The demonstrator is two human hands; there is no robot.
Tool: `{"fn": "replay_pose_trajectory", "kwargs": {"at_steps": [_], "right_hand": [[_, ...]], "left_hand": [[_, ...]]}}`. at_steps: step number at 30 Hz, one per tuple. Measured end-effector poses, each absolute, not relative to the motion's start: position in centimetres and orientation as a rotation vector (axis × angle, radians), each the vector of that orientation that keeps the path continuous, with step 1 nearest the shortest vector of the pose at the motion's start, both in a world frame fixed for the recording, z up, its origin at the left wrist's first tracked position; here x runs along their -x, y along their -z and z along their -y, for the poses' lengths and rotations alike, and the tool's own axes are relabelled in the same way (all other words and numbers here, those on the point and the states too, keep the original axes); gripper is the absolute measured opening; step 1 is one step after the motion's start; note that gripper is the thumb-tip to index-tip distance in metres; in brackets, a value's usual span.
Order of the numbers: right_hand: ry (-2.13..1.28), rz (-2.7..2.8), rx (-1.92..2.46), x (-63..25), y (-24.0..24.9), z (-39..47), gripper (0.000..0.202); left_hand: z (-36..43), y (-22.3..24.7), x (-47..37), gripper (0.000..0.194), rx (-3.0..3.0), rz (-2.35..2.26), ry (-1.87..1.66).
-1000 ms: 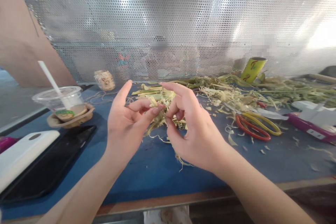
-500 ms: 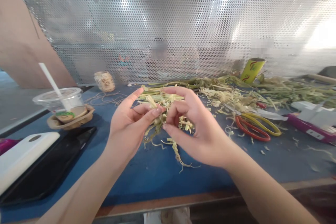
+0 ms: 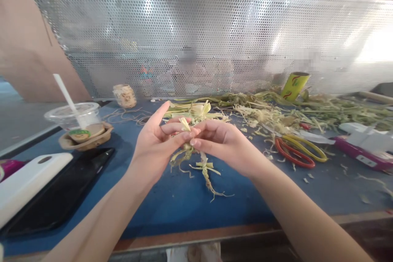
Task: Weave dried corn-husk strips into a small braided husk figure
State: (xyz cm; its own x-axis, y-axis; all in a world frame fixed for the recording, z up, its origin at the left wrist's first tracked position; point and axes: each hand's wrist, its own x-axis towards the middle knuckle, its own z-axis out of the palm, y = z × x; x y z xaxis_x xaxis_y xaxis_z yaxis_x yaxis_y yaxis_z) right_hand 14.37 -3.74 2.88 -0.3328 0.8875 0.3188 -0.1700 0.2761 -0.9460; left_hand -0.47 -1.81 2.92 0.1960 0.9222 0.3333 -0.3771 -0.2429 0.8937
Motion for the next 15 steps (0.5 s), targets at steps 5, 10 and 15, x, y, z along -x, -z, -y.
{"fn": "replay_pose_trajectory", "kwargs": {"at_steps": [5,10,15], "right_hand": [[-1.365,1.429,0.675,-14.4,-2.9,3.8,0.018],[-1.363,1.390,0.715,-14.5,-3.0,4.0,0.021],[-1.375,1.379,0.691,-14.9,-3.1,3.8,0.022]], "left_hand": [[1.5,-2.6,0.5,0.106,-1.323,-0.601,-1.300],[1.7,-2.6,1.0,0.103,-1.728,-0.690,-1.728],[2.2,-2.6,1.8,0.103,-2.205,-0.535,-1.755]]}}
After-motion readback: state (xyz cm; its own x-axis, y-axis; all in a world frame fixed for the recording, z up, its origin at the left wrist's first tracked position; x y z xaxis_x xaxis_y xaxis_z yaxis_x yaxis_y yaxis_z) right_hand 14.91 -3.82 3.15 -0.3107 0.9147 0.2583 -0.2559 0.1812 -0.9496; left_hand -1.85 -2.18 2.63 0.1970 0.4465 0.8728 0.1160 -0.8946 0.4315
